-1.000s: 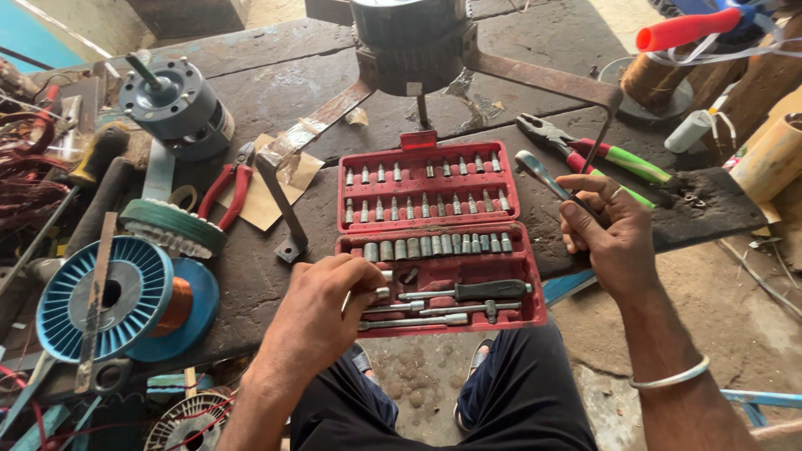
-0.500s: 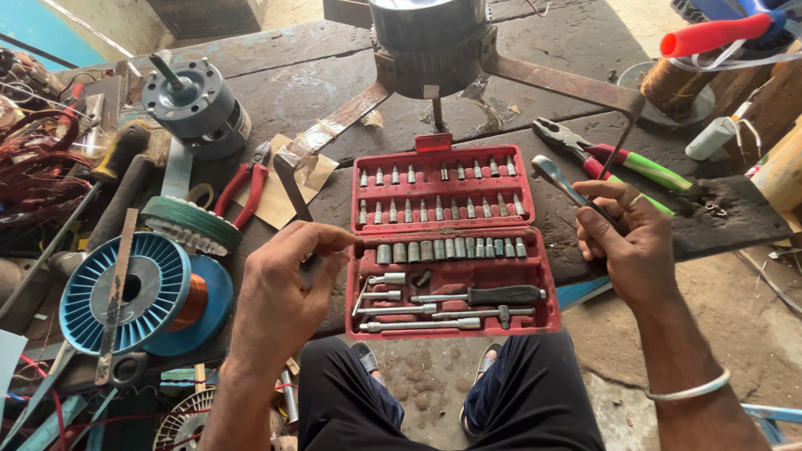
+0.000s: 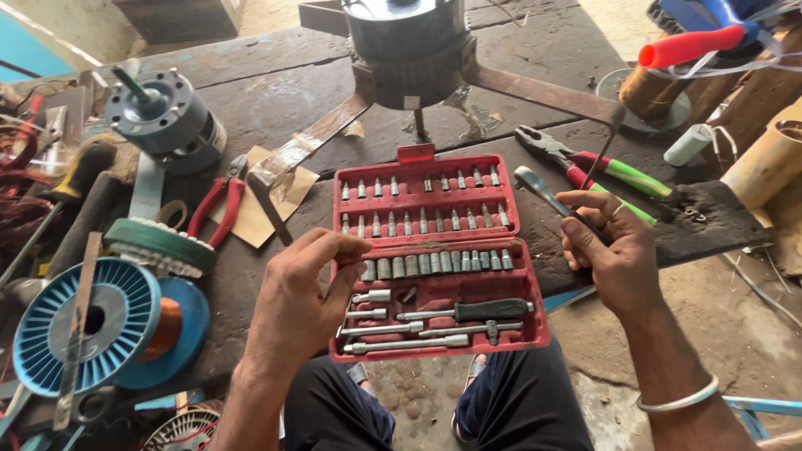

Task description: The person works on an electrical motor placed on a wooden workbench. They use pliers to adjust wires and components, then open a red tool kit to select a socket and ratchet. The person continues to manipulate the motor and tools throughout the clip.

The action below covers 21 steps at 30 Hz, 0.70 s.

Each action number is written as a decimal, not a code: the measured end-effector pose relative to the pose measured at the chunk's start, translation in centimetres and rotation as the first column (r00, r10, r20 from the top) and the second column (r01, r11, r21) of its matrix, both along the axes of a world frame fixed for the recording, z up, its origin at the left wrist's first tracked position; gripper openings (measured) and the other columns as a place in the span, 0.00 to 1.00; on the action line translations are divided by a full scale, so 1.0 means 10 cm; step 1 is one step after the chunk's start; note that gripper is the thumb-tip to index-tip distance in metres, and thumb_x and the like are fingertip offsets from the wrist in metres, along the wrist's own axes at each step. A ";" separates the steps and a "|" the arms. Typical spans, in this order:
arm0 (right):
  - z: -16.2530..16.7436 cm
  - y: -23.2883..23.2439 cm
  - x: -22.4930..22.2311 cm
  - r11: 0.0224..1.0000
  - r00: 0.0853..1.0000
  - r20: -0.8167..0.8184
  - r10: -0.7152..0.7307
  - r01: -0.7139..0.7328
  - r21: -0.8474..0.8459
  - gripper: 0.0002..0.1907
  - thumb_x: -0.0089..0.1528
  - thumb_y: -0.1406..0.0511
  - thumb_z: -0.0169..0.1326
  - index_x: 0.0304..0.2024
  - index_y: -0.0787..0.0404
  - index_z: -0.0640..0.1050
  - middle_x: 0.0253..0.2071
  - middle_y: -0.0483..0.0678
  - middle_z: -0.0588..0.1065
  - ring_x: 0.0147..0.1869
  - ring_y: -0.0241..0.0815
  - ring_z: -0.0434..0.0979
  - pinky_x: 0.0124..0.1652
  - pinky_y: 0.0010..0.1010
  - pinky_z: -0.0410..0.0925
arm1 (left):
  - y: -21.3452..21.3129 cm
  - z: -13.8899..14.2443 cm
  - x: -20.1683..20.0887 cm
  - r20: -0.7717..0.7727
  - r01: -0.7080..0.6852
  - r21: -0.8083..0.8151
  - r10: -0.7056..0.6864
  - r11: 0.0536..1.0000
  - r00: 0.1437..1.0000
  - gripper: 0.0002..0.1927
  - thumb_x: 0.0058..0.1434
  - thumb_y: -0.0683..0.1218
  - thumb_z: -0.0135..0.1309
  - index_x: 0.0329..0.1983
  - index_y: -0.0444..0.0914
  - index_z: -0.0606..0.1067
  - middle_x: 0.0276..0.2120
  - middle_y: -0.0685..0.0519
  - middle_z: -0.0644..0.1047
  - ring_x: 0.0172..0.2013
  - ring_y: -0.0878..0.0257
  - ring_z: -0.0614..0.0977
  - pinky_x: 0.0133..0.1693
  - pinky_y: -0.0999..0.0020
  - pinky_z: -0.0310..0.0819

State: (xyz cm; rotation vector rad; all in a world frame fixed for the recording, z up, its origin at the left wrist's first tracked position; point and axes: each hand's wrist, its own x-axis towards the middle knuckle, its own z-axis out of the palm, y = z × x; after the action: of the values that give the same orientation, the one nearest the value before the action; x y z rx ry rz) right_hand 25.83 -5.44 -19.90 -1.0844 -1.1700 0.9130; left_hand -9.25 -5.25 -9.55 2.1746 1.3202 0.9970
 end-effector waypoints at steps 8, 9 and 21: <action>0.02 0.01 0.01 0.999 0.999 0.049 -0.025 0.026 -0.032 0.14 0.67 0.71 0.54 0.55 0.65 0.76 0.27 0.42 0.71 0.25 0.27 0.66 0.25 0.20 0.62 | 0.21 -0.02 0.25 0.026 0.093 -0.096 -0.091 0.991 0.996 0.09 0.58 0.40 0.61 0.43 0.38 0.80 0.39 0.51 0.82 0.40 0.59 0.86 0.40 0.64 0.81; 0.01 0.02 0.01 0.999 0.998 0.051 -0.028 0.029 -0.033 0.14 0.67 0.71 0.55 0.55 0.65 0.76 0.27 0.42 0.71 0.25 0.27 0.66 0.25 0.20 0.62 | 0.23 -0.04 0.32 -0.015 0.112 -0.062 -0.114 0.992 0.993 0.09 0.58 0.41 0.62 0.42 0.38 0.81 0.39 0.51 0.82 0.41 0.58 0.85 0.42 0.62 0.79; 0.03 -0.01 -0.02 0.998 0.994 0.092 -0.057 0.060 -0.031 0.14 0.67 0.71 0.55 0.56 0.65 0.76 0.27 0.42 0.71 0.25 0.26 0.66 0.25 0.19 0.61 | 0.39 -0.25 0.96 -0.151 0.347 0.005 -0.342 0.938 0.928 0.14 0.56 0.37 0.58 0.45 0.41 0.81 0.45 0.49 0.79 0.53 0.50 0.77 0.54 0.52 0.66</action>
State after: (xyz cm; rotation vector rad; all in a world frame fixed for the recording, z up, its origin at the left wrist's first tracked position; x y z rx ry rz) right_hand 25.62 -5.51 -19.60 -1.1921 -1.1953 0.8479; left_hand 0.38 -1.32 -12.06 2.4340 0.9350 0.7349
